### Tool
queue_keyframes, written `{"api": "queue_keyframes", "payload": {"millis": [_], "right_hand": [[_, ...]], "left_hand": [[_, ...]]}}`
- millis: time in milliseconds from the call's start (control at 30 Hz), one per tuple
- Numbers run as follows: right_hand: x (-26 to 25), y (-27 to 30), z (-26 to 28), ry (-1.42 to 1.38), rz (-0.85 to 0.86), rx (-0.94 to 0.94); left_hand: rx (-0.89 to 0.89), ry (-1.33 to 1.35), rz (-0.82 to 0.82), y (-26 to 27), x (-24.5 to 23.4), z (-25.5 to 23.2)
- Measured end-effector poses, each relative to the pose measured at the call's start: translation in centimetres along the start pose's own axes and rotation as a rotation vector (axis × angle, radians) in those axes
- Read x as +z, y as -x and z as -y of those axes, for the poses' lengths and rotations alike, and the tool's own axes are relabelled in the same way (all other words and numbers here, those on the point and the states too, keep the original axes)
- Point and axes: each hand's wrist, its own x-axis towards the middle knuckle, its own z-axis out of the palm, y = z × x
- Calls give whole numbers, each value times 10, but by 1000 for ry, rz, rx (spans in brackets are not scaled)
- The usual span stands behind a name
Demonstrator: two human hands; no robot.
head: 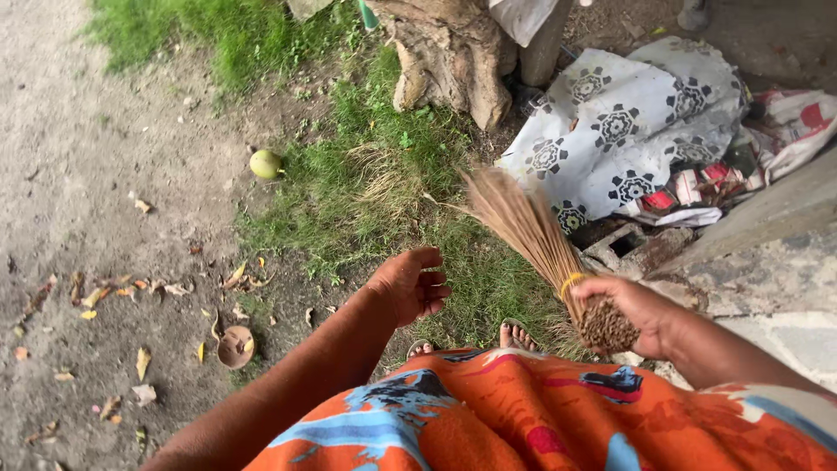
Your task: The person sweeps dry leaves and debris from a dirt and grass outdoor area using a bundle of sticks tied together as a broom.
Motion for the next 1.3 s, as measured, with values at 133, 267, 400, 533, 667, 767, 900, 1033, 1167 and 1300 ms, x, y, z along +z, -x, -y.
{"api": "queue_keyframes", "payload": {"millis": [133,267,400,533,667,767,900,1033,1167,1300], "right_hand": [[4,-34,-10,-73,-11,192],[16,-30,-18,-205,78,234],[24,-6,-24,-177,108,178],[29,4,-28,-210,92,38],[27,-18,-14,-183,-29,19],[40,-52,9,-204,76,-8],[91,-73,29,-234,202,138],[121,-52,34,-163,407,222],[116,-30,46,-166,514,169],[108,-35,64,-70,411,92]], "left_hand": [[-23,-8,-66,14,-14,7],[-33,-9,-129,21,-30,15],[-37,-13,-83,10,-38,12],[-25,2,-49,-1,-32,4],[-14,-11,-50,3,-34,4],[-8,0,-83,9,-50,11],[-31,46,-144,20,-80,25],[-30,87,-197,33,-95,33],[-5,143,-142,32,-94,26],[38,184,-104,32,-86,18]]}}
